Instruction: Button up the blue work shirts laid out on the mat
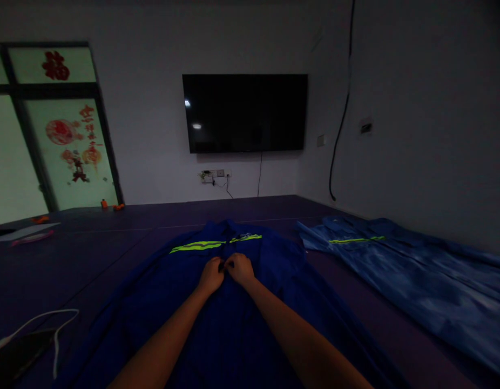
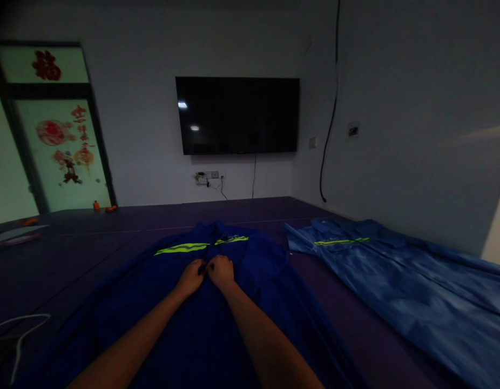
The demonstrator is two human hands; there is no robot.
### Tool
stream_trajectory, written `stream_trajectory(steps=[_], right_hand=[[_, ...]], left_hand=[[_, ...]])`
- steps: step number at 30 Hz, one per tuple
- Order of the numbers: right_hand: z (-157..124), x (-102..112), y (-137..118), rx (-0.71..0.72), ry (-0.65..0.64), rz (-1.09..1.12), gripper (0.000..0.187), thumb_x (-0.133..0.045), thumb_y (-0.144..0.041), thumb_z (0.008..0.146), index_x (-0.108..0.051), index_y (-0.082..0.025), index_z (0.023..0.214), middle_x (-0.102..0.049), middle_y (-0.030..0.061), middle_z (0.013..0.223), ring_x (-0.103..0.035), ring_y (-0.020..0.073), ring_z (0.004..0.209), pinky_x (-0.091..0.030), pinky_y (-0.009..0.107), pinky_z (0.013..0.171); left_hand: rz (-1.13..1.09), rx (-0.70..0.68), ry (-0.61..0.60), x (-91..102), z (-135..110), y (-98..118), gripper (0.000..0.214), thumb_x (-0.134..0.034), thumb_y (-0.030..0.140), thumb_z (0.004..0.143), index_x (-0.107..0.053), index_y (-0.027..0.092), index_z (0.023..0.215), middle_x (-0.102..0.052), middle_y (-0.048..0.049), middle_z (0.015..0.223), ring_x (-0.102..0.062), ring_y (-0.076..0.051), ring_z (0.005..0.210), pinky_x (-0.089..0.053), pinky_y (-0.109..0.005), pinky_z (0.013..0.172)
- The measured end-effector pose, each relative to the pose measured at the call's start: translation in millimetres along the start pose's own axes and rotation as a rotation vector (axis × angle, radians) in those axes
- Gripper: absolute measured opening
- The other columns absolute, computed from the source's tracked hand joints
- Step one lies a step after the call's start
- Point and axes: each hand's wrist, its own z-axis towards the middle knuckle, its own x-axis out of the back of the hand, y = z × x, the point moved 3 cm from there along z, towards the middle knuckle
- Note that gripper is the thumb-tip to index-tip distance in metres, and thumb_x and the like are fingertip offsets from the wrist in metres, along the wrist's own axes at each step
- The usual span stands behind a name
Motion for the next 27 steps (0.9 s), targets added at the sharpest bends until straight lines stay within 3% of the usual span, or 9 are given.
stream_trajectory(steps=[6,13,20,27], right_hand=[[4.6,-3.5,1.1,0.002,-0.036,-0.027,0.02,-0.05,-0.023,0.075,-0.068,-0.025,0.083,-0.063,0.003,0.1,-0.053,0.0194,0.097,-0.036,0.031,0.081],[5.2,-5.6,4.8,0.024,-0.061,-0.047,0.019,-0.053,-0.03,0.074,-0.067,-0.025,0.086,-0.061,0.0022,0.103,-0.051,0.0209,0.1,-0.035,0.033,0.083],[4.1,-5.1,3.1,0.008,-0.015,-0.019,0.017,-0.053,-0.033,0.077,-0.067,-0.024,0.082,-0.061,0.0032,0.099,-0.053,0.0202,0.096,-0.036,0.031,0.08],[2.6,-2.8,1.2,0.008,-0.044,0.01,0.014,-0.053,-0.025,0.077,-0.066,-0.024,0.08,-0.061,0.0024,0.099,-0.052,0.0185,0.097,-0.034,0.03,0.081]], left_hand=[[0.08,0.079,0.093,4.4,7.5,-1.6,0.016,-0.049,0.009,0.07,-0.064,0.015,0.068,-0.065,-0.0066,0.078,-0.058,-0.016,0.077,-0.04,-0.025,0.072],[0.069,0.041,0.101,3.8,16.1,-4.7,0.02,-0.046,0.01,0.071,-0.06,0.015,0.058,-0.063,-0.0048,0.073,-0.057,-0.015,0.074,-0.04,-0.023,0.069],[-0.096,0.073,0.111,6.1,14.3,-12.5,0.017,-0.048,0.016,0.072,-0.062,0.016,0.061,-0.066,-0.0048,0.085,-0.058,-0.016,0.086,-0.04,-0.025,0.08],[-0.258,0.063,-0.038,11.6,13.3,-19.3,0.017,-0.05,0.017,0.068,-0.063,0.017,0.057,-0.064,-0.0054,0.101,-0.057,-0.019,0.096,-0.04,-0.029,0.088]])
